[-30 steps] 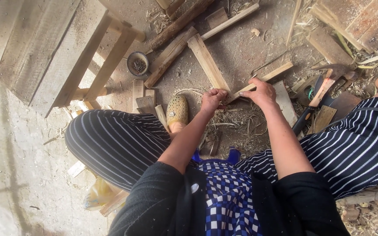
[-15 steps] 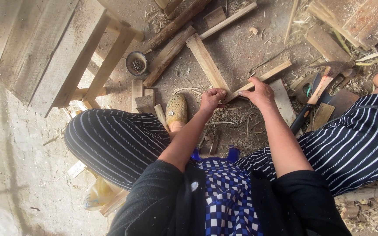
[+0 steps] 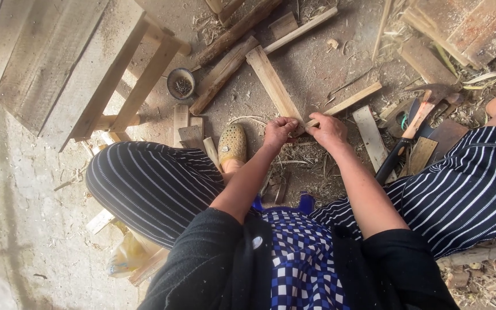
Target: The person sits on the ground assembling a small wooden stool. They fit wooden rungs into the stool frame, position nails, and hammer the nails in with a hammer, working on one joint at a time and turning pieces over to reach the next joint.
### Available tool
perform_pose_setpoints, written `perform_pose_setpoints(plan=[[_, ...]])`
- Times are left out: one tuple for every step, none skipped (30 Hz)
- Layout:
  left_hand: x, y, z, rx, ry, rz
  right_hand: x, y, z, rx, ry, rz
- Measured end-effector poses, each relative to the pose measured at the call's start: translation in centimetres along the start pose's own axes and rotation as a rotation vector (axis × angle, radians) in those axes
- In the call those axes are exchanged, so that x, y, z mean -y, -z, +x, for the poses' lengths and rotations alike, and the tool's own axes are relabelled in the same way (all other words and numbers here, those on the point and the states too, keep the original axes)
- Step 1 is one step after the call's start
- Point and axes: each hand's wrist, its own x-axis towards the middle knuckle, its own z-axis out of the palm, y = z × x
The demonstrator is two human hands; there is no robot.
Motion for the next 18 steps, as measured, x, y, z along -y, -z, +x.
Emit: perform_pose_setpoints(plan=[[-0.1, -0.2, 0.0, -0.009, -0.003, 0.012, -0.1, 0.0, 0.0, -0.011, -0.005, -0.002], [0.5, 0.0, 0.1, -0.008, -0.001, 0.013, -0.2, -0.4, -0.1, -0.01, -0.007, -0.002], [0.8, 0.1, 0.4, -0.014, -0.015, 0.054, -0.2, -0.5, 0.0, -0.018, -0.005, -0.006], [1.2, 0.2, 0.7, -0.019, -0.03, 0.095, -0.2, -0.7, 0.1, -0.025, -0.004, -0.011], [1.7, 0.2, 1.0, -0.019, -0.031, 0.097, -0.3, -0.7, 0.1, -0.026, -0.003, -0.009], [2.3, 0.3, 1.3, -0.029, -0.053, 0.113, -0.3, -0.7, 0.1, -0.025, -0.002, -0.021], [2.8, 0.3, 1.6, -0.037, -0.074, 0.13, -0.4, -0.8, 0.1, -0.023, -0.003, -0.032], [2.4, 0.2, 1.4, -0.035, -0.075, 0.133, -0.3, -0.7, 0.2, -0.025, -0.004, -0.03], [2.2, 0.0, 1.0, -0.045, -0.08, 0.126, -0.2, -0.7, 0.1, -0.03, 0.004, -0.023], [1.9, -0.2, 0.6, -0.055, -0.086, 0.119, -0.2, -0.7, 0.0, -0.035, 0.012, -0.016], [1.8, -0.3, 0.4, -0.054, -0.086, 0.12, -0.1, -0.6, -0.1, -0.036, 0.011, -0.014], [1.6, -0.4, 0.1, -0.047, -0.097, 0.099, 0.0, -0.5, -0.3, -0.04, 0.013, -0.008], [1.4, -0.4, -0.1, -0.041, -0.109, 0.078, 0.1, -0.4, -0.4, -0.045, 0.014, -0.001], [1.8, -0.4, -0.1, -0.04, -0.109, 0.08, 0.2, -0.4, -0.6, -0.046, 0.013, 0.001], [2.2, -0.5, -0.1, -0.039, -0.126, 0.049, 0.2, -0.3, -0.6, -0.047, 0.018, -0.003], [2.7, -0.5, 0.0, -0.039, -0.142, 0.019, 0.3, -0.2, -0.7, -0.048, 0.022, -0.007], [3.1, -0.6, 0.4, -0.038, -0.141, 0.02, 0.3, -0.2, -0.7, -0.048, 0.021, -0.006], [3.5, -0.8, 0.8, -0.037, -0.17, 0.03, 0.4, -0.1, -0.7, -0.044, 0.016, 0.003]])
